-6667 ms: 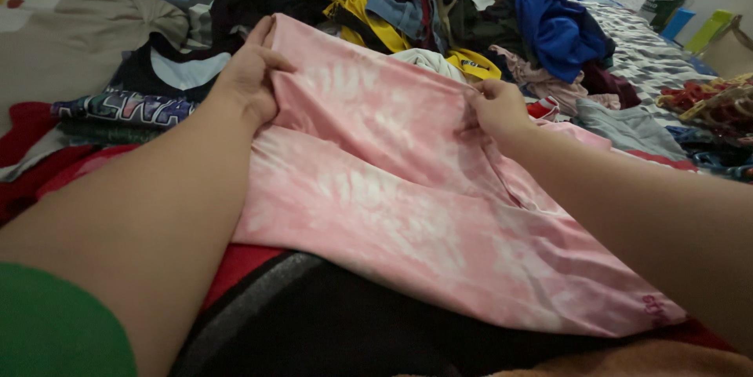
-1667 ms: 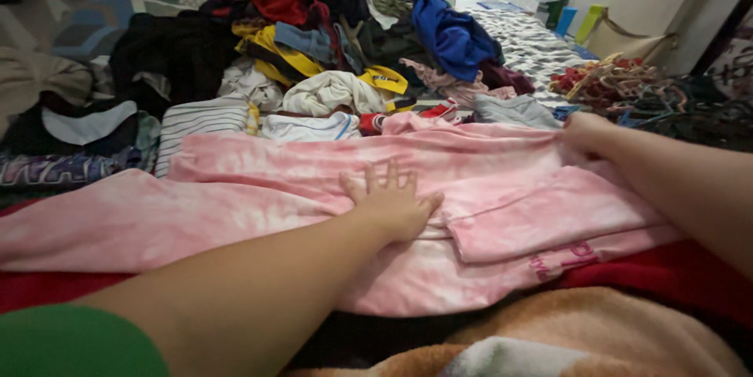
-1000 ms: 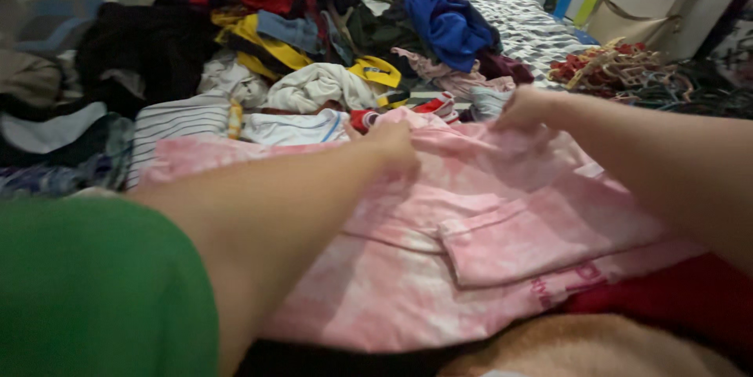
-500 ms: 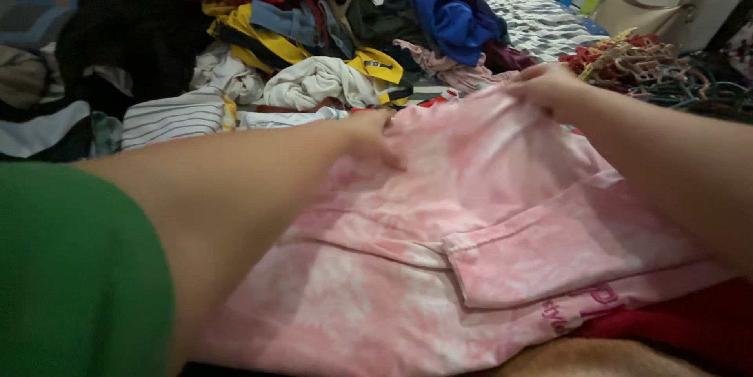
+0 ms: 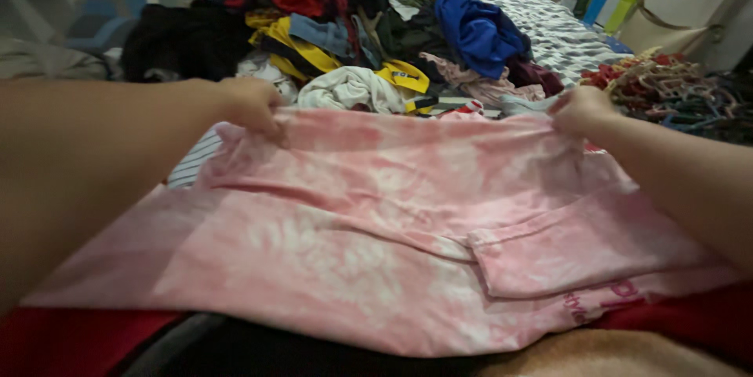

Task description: The person folds a pink shirt and a yellow jersey by hand on a bed, smoothing the fabric and aligning the sleeves before placing them into a stack.

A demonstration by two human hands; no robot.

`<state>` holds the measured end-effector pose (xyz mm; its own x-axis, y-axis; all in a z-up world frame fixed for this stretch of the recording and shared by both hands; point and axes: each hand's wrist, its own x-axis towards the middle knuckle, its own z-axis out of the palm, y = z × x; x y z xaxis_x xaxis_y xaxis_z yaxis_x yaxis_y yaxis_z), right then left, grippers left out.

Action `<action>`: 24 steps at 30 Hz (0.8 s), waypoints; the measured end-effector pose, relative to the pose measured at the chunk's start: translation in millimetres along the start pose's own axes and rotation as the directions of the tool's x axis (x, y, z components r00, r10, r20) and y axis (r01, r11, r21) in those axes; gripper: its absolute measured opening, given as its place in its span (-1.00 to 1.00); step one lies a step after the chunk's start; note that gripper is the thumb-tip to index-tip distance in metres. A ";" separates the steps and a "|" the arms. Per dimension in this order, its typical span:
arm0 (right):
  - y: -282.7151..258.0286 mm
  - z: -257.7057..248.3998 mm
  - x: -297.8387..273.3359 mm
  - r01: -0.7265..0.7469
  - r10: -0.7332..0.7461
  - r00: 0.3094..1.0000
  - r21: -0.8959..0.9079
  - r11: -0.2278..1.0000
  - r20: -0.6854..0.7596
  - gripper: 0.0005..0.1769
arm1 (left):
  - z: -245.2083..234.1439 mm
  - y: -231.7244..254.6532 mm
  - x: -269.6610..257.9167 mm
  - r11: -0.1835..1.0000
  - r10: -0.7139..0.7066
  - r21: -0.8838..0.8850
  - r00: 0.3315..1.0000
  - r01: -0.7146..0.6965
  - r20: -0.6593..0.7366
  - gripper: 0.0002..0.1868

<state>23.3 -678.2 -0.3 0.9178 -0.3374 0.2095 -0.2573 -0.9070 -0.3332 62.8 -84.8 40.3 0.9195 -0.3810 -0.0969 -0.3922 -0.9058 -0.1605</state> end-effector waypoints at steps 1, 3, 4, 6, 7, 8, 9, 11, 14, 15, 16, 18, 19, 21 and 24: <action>-17.1 1.7 -3.8 0.090 -0.092 0.994 -0.037 0.995 -0.063 -0.57 | 3.7 -8.2 -3.6 0.999 0.023 -0.038 1.000 -0.023 -0.012 -0.33; -64.0 8.8 -12.5 0.536 -0.553 0.817 -0.137 0.833 -0.165 -0.60 | 10.3 -12.9 -6.5 0.996 0.039 -0.078 0.999 -0.041 -0.028 -0.37; -100.9 24.7 -18.3 0.628 -0.680 0.733 0.408 0.663 -0.023 -0.50 | 14.2 -8.5 -6.9 0.996 0.040 -0.079 0.997 -0.044 -0.062 -0.37; -154.6 42.7 -40.3 0.716 -0.761 0.621 0.260 0.648 0.187 -0.38 | 18.0 0.4 -13.2 0.996 0.024 -0.084 0.995 -0.032 -0.096 -0.36; -185.4 60.4 -54.6 0.717 -0.747 0.604 0.218 0.662 0.279 -0.39 | 17.4 2.9 -17.4 0.998 0.008 -0.064 0.995 -0.014 -0.102 -0.42; -206.8 71.4 -67.9 0.721 -0.723 0.584 0.174 0.671 0.368 -0.41 | 16.0 4.0 -22.2 0.999 -0.008 -0.042 0.994 0.004 -0.108 -0.47; -216.5 76.0 -79.8 0.732 -0.736 0.570 0.181 0.657 0.365 -0.41 | 13.7 2.3 -28.2 0.999 -0.027 -0.041 0.994 0.023 -0.107 -0.47; -231.4 83.4 -95.6 0.654 -0.555 0.745 -0.239 0.718 0.370 -0.59 | 10.9 -4.5 -39.7 0.997 0.036 0.068 0.989 -0.027 -0.141 -0.56; -219.4 66.8 -93.6 0.639 -0.568 0.769 -0.317 0.700 0.293 -0.67 | 10.7 -22.6 -55.5 0.991 0.009 0.132 0.987 0.013 -0.162 -0.49; -209.0 58.5 -92.7 0.635 -0.564 0.772 -0.325 0.701 0.292 -0.67 | 9.4 -29.8 -60.8 0.991 -0.022 0.125 0.985 0.043 -0.170 -0.47; -198.0 49.4 -92.6 0.658 -0.629 0.753 -0.229 0.717 0.193 -0.67 | 8.1 -38.4 -67.7 0.990 -0.052 0.117 0.983 0.073 -0.177 -0.44; -181.2 32.4 -96.8 0.680 -0.676 0.732 -0.137 0.720 0.081 -0.66 | 3.2 -55.2 -79.1 0.991 -0.083 0.087 0.976 0.102 -0.199 -0.54; -172.6 23.7 -103.0 0.693 -0.693 0.720 -0.092 0.715 0.043 -0.71 | 0.2 -63.4 -84.8 0.991 -0.082 0.088 0.976 0.102 -0.204 -0.54; -158.2 5.5 -122.9 0.709 -0.710 0.704 -0.045 0.704 -0.001 -0.75 | -9.4 -81.0 -98.5 0.939 -0.169 -0.333 0.960 0.088 -0.222 -0.58; -146.2 -21.2 -161.1 0.715 -0.713 0.699 0.050 0.697 -0.060 -0.68 | -24.6 -97.0 -122.7 0.793 -0.081 -0.603 0.964 -0.092 -0.254 -0.72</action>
<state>-93.4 -496.6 34.2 0.8066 0.3954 0.4395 0.4922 -0.8609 -0.1287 -11.3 45.2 91.9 0.9248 -0.3408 0.1689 -0.3794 -0.7949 0.4735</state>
